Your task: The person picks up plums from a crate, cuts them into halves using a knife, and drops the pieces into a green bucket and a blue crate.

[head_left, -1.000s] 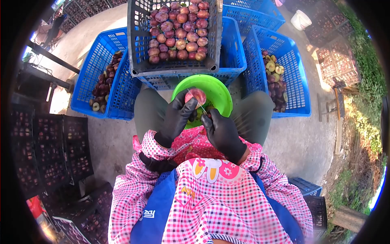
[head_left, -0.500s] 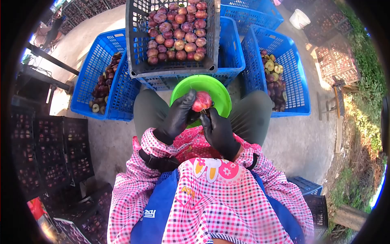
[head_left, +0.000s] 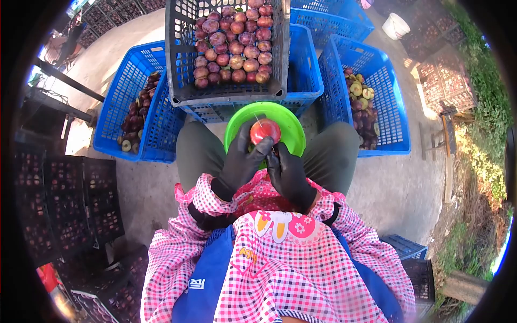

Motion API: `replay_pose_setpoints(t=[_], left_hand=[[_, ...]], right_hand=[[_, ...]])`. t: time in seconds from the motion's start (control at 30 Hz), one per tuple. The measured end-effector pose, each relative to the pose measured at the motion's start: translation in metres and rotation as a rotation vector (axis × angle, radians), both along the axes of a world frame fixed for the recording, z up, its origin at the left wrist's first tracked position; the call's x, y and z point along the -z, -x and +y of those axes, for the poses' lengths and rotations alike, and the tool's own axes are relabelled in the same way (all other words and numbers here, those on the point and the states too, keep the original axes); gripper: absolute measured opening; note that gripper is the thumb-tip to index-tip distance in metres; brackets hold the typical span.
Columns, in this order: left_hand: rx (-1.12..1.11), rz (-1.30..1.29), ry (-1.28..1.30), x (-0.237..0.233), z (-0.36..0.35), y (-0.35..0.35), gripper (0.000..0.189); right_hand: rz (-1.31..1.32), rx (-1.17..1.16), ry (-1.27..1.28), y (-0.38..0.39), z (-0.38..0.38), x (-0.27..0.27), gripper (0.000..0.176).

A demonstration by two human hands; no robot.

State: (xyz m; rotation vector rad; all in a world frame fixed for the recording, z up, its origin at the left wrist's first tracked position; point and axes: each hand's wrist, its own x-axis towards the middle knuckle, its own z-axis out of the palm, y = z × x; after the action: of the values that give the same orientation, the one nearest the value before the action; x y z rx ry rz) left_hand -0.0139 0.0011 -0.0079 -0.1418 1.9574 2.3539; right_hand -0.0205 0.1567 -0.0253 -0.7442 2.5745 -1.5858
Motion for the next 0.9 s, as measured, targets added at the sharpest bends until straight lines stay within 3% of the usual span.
replay_pose_setpoints(t=[0.07, 0.1, 0.13, 0.2, 0.23, 0.3, 0.33, 0.4, 0.43, 0.47, 0.53, 0.57, 0.6, 0.63, 0.67, 0.7, 0.73, 0.77, 0.83, 0.87, 0.9], left_hand=[[-0.120, 0.373, 0.434, 0.004, 0.002, -0.002, 0.054], [-0.070, 0.278, 0.098, -0.001, 0.006, -0.003, 0.055], [-0.070, 0.282, 0.099, -0.004, 0.003, -0.001, 0.055], [0.116, -0.120, -0.718, -0.005, -0.005, 0.001, 0.057], [0.116, -0.125, -0.719, -0.002, -0.006, -0.003, 0.057], [0.025, 0.082, 0.025, 0.002, -0.007, -0.003, 0.058], [0.025, 0.076, 0.022, 0.004, -0.006, -0.004, 0.058], [-0.067, 0.380, 0.221, 0.004, -0.004, -0.001, 0.055], [-0.021, 0.187, -0.056, -0.006, -0.002, -0.005, 0.053], [-0.021, 0.193, -0.053, -0.005, -0.003, -0.001, 0.053], [0.032, -0.041, -0.615, 0.006, -0.005, 0.001, 0.053], [-0.001, 0.008, -0.303, 0.024, -0.012, 0.003, 0.051], [-0.004, 0.011, -0.305, 0.030, -0.016, 0.004, 0.051], [-0.020, 0.194, 0.110, 0.034, -0.019, 0.003, 0.050], [-0.033, 0.378, 0.528, 0.038, -0.022, 0.003, 0.048], [-0.003, 0.435, 0.629, 0.038, -0.025, 0.008, 0.047], [-0.002, 0.441, 0.631, 0.039, -0.025, 0.011, 0.047], [-0.043, 0.406, 0.552, 0.039, -0.024, 0.012, 0.047], [-0.102, 0.364, 0.472, 0.029, -0.025, 0.010, 0.048], [-0.080, 0.284, 0.462, 0.023, -0.027, 0.007, 0.046], [-0.039, 0.206, 0.454, 0.018, -0.029, 0.004, 0.045]], right_hand=[[0.001, -0.008, 0.071, -0.005, 0.001, -0.003, 0.022], [0.032, -0.009, 0.073, -0.003, 0.000, -0.007, 0.022], [0.061, -0.011, 0.075, -0.002, 0.000, -0.009, 0.021], [0.028, 0.001, 0.033, 0.001, -0.001, -0.009, 0.020], [-0.007, 0.011, -0.012, 0.000, 0.000, -0.008, 0.020], [-0.015, -0.008, 0.043, 0.001, 0.000, -0.007, 0.019], [-0.036, -0.019, 0.098, -0.003, 0.002, -0.006, 0.019], [-0.035, -0.023, 0.107, -0.006, 0.003, -0.011, 0.018], [-0.021, -0.038, 0.119, -0.002, 0.002, -0.014, 0.017], [-0.015, -0.039, 0.121, 0.001, 0.001, -0.014, 0.017], [-0.025, -0.014, 0.034, -0.003, -0.001, -0.010, 0.018], [-0.027, -0.016, 0.034, -0.001, 0.000, -0.010, 0.018], [-0.459, -0.087, 0.229, 0.002, 0.002, -0.011, 0.020], [-0.897, -0.152, 0.422, 0.002, 0.004, -0.012, 0.022], [-0.896, -0.149, 0.423, 0.001, 0.005, -0.008, 0.022], [-0.734, -0.139, 0.343, 0.003, 0.005, -0.004, 0.024], [-0.574, -0.128, 0.264, 0.004, 0.004, -0.001, 0.025], [-0.572, -0.127, 0.265, 0.003, 0.006, 0.000, 0.025], [0.023, 0.002, 0.181, 0.001, 0.011, -0.013, 0.025], [0.016, -0.010, 0.180, 0.005, 0.016, -0.020, 0.025], [-0.156, 0.034, 0.283, 0.011, 0.020, -0.027, 0.026]])
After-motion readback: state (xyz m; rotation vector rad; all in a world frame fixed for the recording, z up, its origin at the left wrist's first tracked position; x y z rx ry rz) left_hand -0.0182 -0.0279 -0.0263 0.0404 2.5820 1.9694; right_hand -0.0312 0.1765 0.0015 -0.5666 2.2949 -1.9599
